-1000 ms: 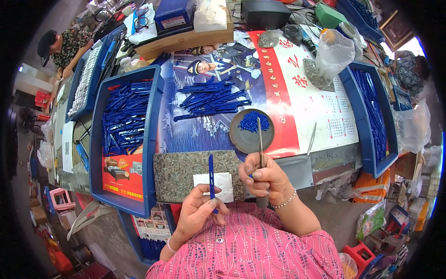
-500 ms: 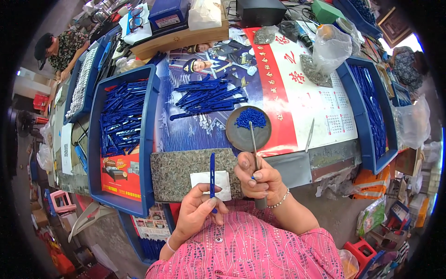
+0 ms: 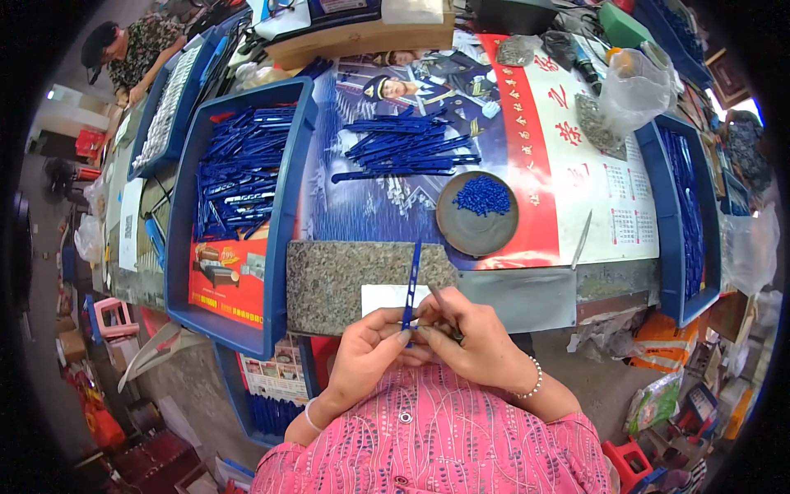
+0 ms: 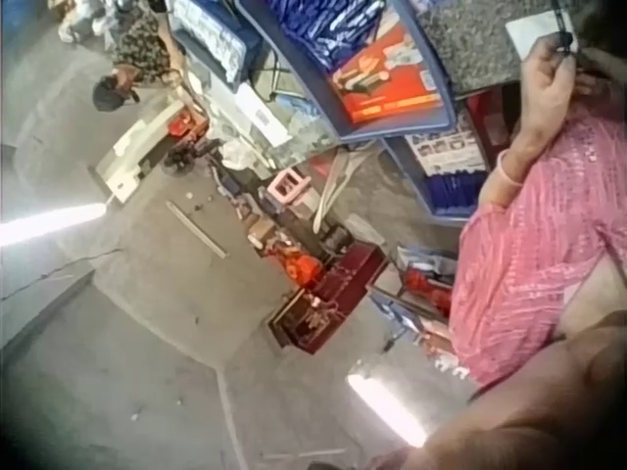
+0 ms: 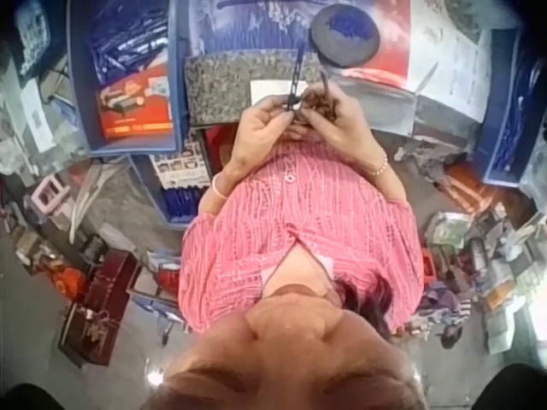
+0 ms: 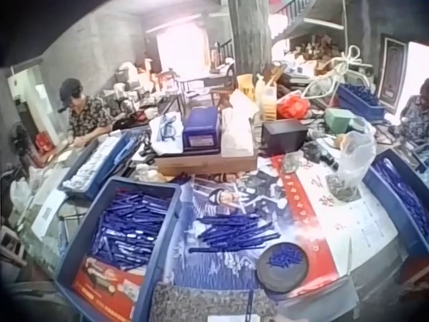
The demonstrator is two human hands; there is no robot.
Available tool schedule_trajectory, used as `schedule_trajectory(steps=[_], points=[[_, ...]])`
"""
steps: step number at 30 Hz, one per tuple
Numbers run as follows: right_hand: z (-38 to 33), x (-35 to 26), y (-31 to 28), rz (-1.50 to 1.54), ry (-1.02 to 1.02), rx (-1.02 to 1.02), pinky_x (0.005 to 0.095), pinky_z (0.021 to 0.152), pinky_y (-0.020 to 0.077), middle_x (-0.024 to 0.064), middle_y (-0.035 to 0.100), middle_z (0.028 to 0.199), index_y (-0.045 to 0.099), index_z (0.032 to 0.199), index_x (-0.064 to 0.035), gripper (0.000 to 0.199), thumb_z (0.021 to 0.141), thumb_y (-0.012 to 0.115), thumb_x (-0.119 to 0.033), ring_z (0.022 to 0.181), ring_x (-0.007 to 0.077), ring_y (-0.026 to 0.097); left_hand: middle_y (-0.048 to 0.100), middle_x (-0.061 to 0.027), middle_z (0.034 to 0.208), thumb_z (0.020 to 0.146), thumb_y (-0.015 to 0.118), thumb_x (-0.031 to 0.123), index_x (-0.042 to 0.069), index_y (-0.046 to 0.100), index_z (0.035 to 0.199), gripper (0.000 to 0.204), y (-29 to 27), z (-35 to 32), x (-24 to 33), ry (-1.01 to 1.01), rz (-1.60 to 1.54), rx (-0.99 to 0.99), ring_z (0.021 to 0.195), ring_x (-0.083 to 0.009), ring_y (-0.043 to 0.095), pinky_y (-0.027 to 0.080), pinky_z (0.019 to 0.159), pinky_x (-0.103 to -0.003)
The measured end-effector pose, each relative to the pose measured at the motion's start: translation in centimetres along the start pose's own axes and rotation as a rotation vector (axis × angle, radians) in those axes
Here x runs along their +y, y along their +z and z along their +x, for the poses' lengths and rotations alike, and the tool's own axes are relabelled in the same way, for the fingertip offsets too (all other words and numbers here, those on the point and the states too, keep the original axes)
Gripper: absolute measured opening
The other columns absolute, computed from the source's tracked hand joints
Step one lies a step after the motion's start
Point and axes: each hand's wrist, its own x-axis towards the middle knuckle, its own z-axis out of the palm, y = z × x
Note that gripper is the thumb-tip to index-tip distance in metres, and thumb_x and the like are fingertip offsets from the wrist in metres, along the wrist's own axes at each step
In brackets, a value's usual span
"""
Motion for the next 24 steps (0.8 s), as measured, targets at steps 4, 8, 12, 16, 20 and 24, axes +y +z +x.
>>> schedule_trajectory(steps=[4,8,12,16,20,24], points=[[0.1,0.2,0.8,-0.143,-0.039,0.023,0.0216,0.061,0.0467,0.0045,0.058,0.083,0.049,0.098,0.0011,0.021,0.081,0.06,0.005,0.072,0.0065,0.057,0.061,-0.0157,0.104,0.093,0.04,-0.001,-0.008,0.044,0.119,0.028,0.3,-0.1,-0.3,0.038,0.01,0.012,0.092,-0.0228,0.064,0.054,0.08,-0.031],[0.0,0.1,1.4,-0.219,-0.061,0.05,0.0216,0.059,0.0464,0.0058,0.058,0.081,0.048,0.095,0.0012,0.02,0.08,0.061,0.004,0.07,0.0061,0.056,0.059,-0.014,0.108,0.093,0.039,-0.003,-0.009,0.046,0.118,0.027,0.2,-0.3,-1.2,0.178,0.068,0.019,0.095,-0.0199,0.062,0.053,0.082,-0.03],[0.0,-0.2,1.8,-0.251,-0.068,0.044,0.0221,0.059,0.0465,0.0069,0.057,0.08,0.048,0.094,0.0004,0.02,0.08,0.061,0.004,0.068,0.0068,0.056,0.065,-0.0138,0.097,0.09,0.046,-0.001,-0.007,0.047,0.118,0.029,0.1,-0.4,-2.0,0.338,0.29,0.09,0.085,-0.0161,0.065,0.054,0.073,-0.028],[-0.5,-0.3,2.3,-0.283,-0.095,0.123,0.0238,0.057,0.0464,0.0078,0.057,0.078,0.048,0.094,-0.0006,0.02,0.08,0.062,0.003,0.064,0.0098,0.058,0.065,-0.0181,0.085,0.084,0.053,-0.001,-0.006,0.05,0.116,0.032,0.1,-0.7,-1.7,0.442,0.731,0.155,0.071,-0.0205,0.067,0.053,0.061,-0.032],[-1.3,-0.6,3.2,-0.199,-0.038,0.237,0.0255,0.056,0.0461,0.0085,0.057,0.076,0.047,0.095,-0.0002,0.022,0.079,0.062,0.001,0.063,0.0122,0.058,0.062,-0.0225,0.081,0.08,0.056,-0.002,-0.005,0.052,0.112,0.033,0.4,-1.0,-2.0,0.627,0.912,0.228,0.065,-0.0323,0.064,0.05,0.055,-0.038],[-1.4,-1.0,2.8,-0.37,-0.05,0.199,0.0279,0.055,0.0447,0.0096,0.055,0.074,0.048,0.091,0.0008,0.019,0.078,0.062,0.0,0.06,0.0158,0.057,0.062,-0.0229,0.081,0.079,0.055,-0.003,-0.005,0.051,0.112,0.034,0.6,-1.2,-2.0,0.662,0.899,0.243,0.065,-0.0338,0.063,0.05,0.056,-0.038]])
